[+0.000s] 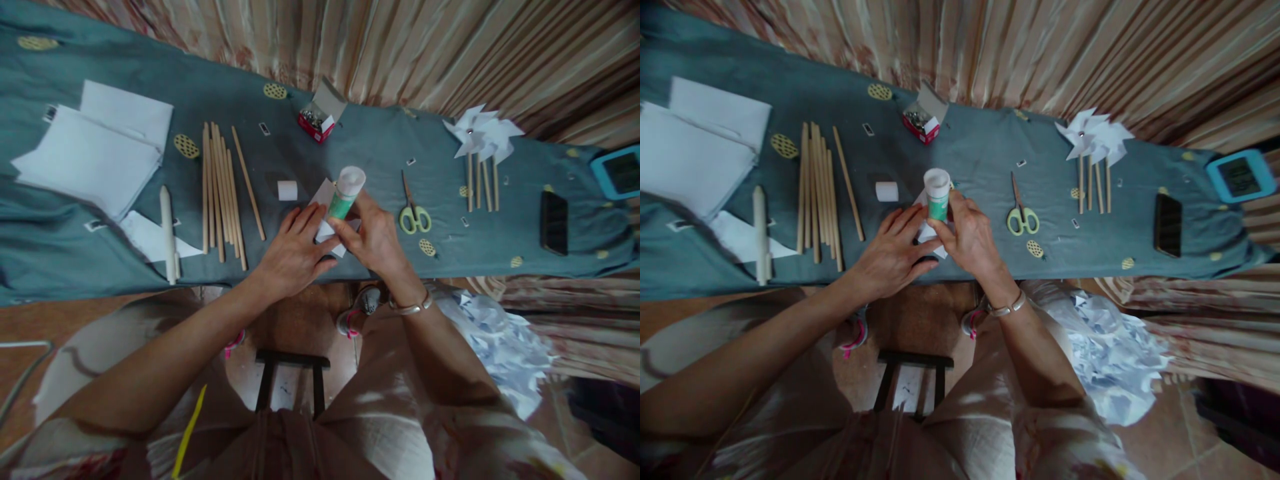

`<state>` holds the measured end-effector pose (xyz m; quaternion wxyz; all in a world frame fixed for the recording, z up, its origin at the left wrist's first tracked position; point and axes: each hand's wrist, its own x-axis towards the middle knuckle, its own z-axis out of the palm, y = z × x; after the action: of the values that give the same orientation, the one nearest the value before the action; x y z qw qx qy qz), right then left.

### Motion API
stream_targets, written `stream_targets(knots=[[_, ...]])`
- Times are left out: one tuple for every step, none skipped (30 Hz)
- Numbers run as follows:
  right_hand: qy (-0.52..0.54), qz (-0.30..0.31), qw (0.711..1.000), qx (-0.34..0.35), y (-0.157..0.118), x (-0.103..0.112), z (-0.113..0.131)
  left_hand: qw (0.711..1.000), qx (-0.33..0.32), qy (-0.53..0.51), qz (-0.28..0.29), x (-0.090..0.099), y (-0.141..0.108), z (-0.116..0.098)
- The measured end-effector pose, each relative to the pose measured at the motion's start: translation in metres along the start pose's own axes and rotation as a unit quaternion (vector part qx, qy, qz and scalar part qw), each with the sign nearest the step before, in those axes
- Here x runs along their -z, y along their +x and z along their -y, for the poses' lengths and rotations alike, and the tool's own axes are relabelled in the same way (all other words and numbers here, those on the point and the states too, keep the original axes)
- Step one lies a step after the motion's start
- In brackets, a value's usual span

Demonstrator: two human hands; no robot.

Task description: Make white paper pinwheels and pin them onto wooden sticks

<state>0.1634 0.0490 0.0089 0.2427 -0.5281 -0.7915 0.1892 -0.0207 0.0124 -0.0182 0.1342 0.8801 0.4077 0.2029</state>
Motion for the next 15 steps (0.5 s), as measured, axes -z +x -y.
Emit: stream_targets(knots=[[-0.002,0.000,1.000,0.001,-0.0003,0.0001,-0.0001,1.000,0.001,0.000,0.001,0.0000,0.0001,0.0000],[-0.005,0.003,1.000,0.001,-0.0006,0.0004,-0.0001,1.000,0.001,0.001,0.002,0.0000,0.0001,-0.0001],[-0.007,0.006,1.000,0.000,-0.0009,0.0008,0.0000,1.000,0.002,0.002,0.003,-0.0001,0.0002,-0.0001],[-0.008,0.010,1.000,-0.003,-0.0012,0.0012,0.0001,1.000,0.002,0.003,0.004,-0.0002,0.0002,0.0000],[-0.008,0.014,1.000,-0.007,-0.0015,0.0017,0.0001,1.000,0.001,0.003,0.005,-0.0003,0.0002,0.0001],[-0.006,0.017,1.000,-0.011,-0.0019,0.0023,0.0002,1.000,0.000,0.003,0.005,-0.0005,0.0002,0.0003],[-0.003,0.019,1.000,-0.014,-0.0022,0.0028,0.0002,1.000,-0.001,0.002,0.005,-0.0007,0.0001,0.0005],[0.001,0.020,1.000,-0.017,-0.0026,0.0034,0.0001,1.000,-0.001,0.001,0.004,-0.0009,0.0000,0.0007],[0.004,0.021,1.000,-0.018,-0.0029,0.0039,0.0000,1.000,0.000,0.001,0.003,-0.0011,-0.0002,0.0009],[0.006,0.020,1.000,-0.018,-0.0033,0.0045,-0.0001,1.000,0.001,0.001,0.002,-0.0013,-0.0004,0.0010],[0.007,0.019,1.000,-0.016,-0.0035,0.0050,-0.0003,1.000,0.002,0.001,0.002,-0.0015,-0.0005,0.0011],[0.008,0.017,1.000,-0.016,-0.0037,0.0055,-0.0004,1.000,0.003,0.002,0.001,-0.0016,-0.0006,0.0010],[0.008,0.015,1.000,-0.016,-0.0039,0.0060,-0.0006,1.000,0.004,0.002,0.000,-0.0016,-0.0007,0.0010],[0.008,0.013,1.000,-0.015,-0.0041,0.0064,-0.0009,1.000,0.004,0.001,-0.001,-0.0015,-0.0007,0.0008],[0.007,0.011,1.000,-0.015,-0.0042,0.0067,-0.0012,1.000,0.004,0.000,-0.001,-0.0014,-0.0006,0.0007]])
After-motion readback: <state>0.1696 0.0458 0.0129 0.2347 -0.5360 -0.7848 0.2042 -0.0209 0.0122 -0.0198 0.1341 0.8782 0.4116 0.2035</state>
